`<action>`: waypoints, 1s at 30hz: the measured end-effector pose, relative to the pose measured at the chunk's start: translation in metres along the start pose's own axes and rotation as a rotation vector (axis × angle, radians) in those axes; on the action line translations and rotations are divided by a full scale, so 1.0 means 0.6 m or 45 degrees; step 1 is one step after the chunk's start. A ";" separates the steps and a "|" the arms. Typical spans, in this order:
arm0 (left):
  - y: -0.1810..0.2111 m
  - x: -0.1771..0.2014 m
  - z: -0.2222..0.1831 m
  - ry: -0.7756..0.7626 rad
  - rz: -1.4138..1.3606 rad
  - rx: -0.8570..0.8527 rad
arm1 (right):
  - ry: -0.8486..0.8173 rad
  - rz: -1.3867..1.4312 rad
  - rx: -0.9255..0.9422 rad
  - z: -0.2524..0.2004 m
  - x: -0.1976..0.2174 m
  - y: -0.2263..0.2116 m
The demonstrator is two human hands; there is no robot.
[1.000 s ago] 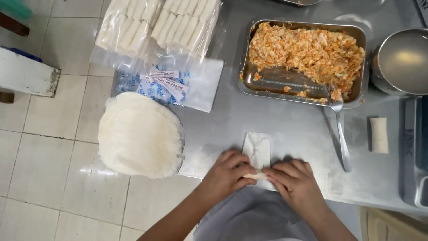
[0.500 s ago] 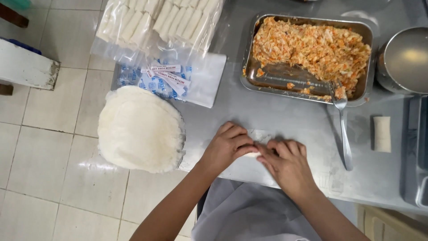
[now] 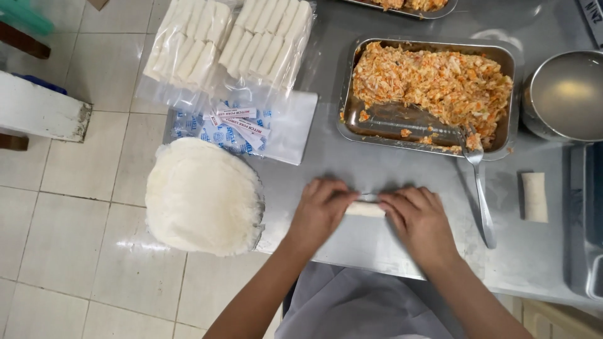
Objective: Manually assembling spring rolls by placing filling on wrappers and rolling them tightly.
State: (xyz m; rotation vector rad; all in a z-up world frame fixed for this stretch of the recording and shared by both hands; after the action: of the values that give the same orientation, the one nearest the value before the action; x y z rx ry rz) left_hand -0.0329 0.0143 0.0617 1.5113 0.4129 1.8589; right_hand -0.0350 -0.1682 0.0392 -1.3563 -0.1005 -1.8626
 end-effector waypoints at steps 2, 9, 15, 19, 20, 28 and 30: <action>0.031 0.010 -0.009 0.024 0.100 -0.081 | -0.015 -0.051 0.001 -0.001 0.009 -0.015; 0.009 -0.025 0.021 -0.198 0.246 -0.121 | -0.307 -0.057 0.029 0.038 -0.024 -0.007; 0.058 -0.083 0.007 -0.550 -0.172 0.033 | -0.177 0.265 0.091 0.003 0.053 -0.045; 0.060 -0.144 -0.003 -0.467 -0.199 0.037 | -0.195 0.189 -0.184 -0.086 0.113 0.014; 0.070 -0.140 0.006 -0.459 -0.205 0.018 | -0.186 0.168 -0.182 -0.053 0.166 0.024; 0.109 -0.080 -0.018 -0.234 -0.295 -0.050 | -0.103 -0.546 -0.367 -0.113 0.190 0.235; 0.101 -0.060 -0.049 -0.228 -0.309 -0.029 | -0.148 -0.668 -0.353 -0.149 0.181 0.242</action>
State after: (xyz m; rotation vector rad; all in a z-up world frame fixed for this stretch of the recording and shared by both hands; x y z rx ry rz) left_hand -0.0768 -0.0483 0.0663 1.5246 0.4664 1.5231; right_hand -0.0200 -0.3695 0.0368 -1.7541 -0.2905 -2.2902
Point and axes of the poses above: each hand's wrist, its own z-axis towards the middle knuckle, its own x-axis out of the back of the hand, y = z × x, the point moved 9 cm from there along z, towards the middle knuckle, and after that the axes turned 12 degrees about x, right-handed, at the moved point
